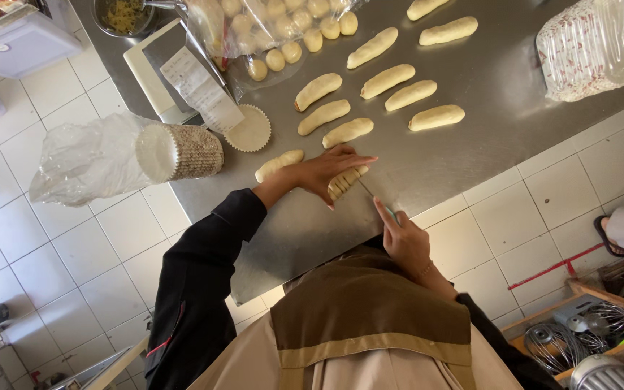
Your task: The person uses a knife to make diagonal scores across several long pieces of dough on a metal table and then folds a scored dough piece into a circular flower shape.
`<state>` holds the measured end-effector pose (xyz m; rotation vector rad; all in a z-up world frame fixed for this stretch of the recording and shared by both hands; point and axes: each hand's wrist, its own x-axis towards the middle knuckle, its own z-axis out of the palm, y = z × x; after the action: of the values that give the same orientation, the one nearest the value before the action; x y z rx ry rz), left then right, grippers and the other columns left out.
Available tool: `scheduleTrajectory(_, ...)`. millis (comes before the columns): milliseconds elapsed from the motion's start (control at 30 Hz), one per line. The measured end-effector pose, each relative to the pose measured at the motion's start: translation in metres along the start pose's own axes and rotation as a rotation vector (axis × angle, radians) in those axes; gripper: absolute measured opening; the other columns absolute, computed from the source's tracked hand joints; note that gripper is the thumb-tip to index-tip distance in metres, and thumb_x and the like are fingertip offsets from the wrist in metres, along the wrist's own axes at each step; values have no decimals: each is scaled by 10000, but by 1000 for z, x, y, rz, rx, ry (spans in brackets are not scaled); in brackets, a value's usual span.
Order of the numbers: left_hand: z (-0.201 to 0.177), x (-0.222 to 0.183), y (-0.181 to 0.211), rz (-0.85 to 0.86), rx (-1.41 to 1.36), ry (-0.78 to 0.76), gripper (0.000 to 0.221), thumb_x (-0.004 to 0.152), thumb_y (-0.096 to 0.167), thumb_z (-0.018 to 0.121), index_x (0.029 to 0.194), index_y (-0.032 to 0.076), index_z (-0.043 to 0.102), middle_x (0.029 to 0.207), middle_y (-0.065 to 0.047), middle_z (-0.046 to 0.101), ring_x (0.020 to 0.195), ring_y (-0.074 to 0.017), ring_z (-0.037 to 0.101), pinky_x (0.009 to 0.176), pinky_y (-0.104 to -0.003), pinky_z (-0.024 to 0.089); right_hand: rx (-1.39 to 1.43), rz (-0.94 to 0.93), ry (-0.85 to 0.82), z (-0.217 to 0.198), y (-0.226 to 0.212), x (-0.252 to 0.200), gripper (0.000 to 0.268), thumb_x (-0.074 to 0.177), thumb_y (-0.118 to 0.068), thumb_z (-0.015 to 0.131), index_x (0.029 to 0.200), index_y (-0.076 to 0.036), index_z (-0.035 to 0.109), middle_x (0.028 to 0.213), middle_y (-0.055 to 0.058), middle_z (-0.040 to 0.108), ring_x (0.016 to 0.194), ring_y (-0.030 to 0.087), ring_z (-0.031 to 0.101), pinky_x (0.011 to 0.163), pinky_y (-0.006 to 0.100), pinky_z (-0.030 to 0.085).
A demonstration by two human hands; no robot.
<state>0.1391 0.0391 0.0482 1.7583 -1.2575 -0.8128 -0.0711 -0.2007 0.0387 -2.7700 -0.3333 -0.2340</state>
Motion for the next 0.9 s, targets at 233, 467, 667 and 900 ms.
scheduleTrajectory(233, 1, 1, -1, -20, 4, 26, 1483, 328, 173, 1007, 1594, 227, 236, 1558, -41, 423, 1406, -347, 331, 1210, -498, 296, 33, -34, -67, 13, -2, 21, 631, 963, -101, 669, 1545, -232, 466, 787, 58, 631, 465, 100, 517, 382, 261, 429)
scheduleTrajectory(467, 1, 0, -1, -65, -46, 18, 1446, 380, 143, 1005, 1605, 236, 242, 1531, -40, 458, 1445, -341, 319, 1217, -497, 303, -57, -84, -10, 13, -2, 20, 680, 930, -107, 634, 1566, -245, 433, 874, 76, 675, 546, 119, 575, 435, 246, 469)
scheduleTrajectory(667, -2, 3, 1, -50, 12, 1, 1469, 359, 164, 1001, 1603, 240, 223, 1508, 0, 500, 1383, -332, 348, 1204, -487, 299, 78, 40, -81, -7, 23, 9, 553, 963, -76, 652, 1473, -257, 539, 789, 48, 676, 419, 105, 512, 335, 248, 430)
scheduleTrajectory(900, -2, 3, 3, -47, -8, 18, 1477, 360, 165, 986, 1609, 240, 203, 1493, 8, 520, 1396, -329, 345, 1208, -485, 293, 87, 2, -17, -13, 19, 33, 629, 913, -49, 650, 1499, -244, 531, 727, 25, 578, 466, 115, 480, 414, 275, 433)
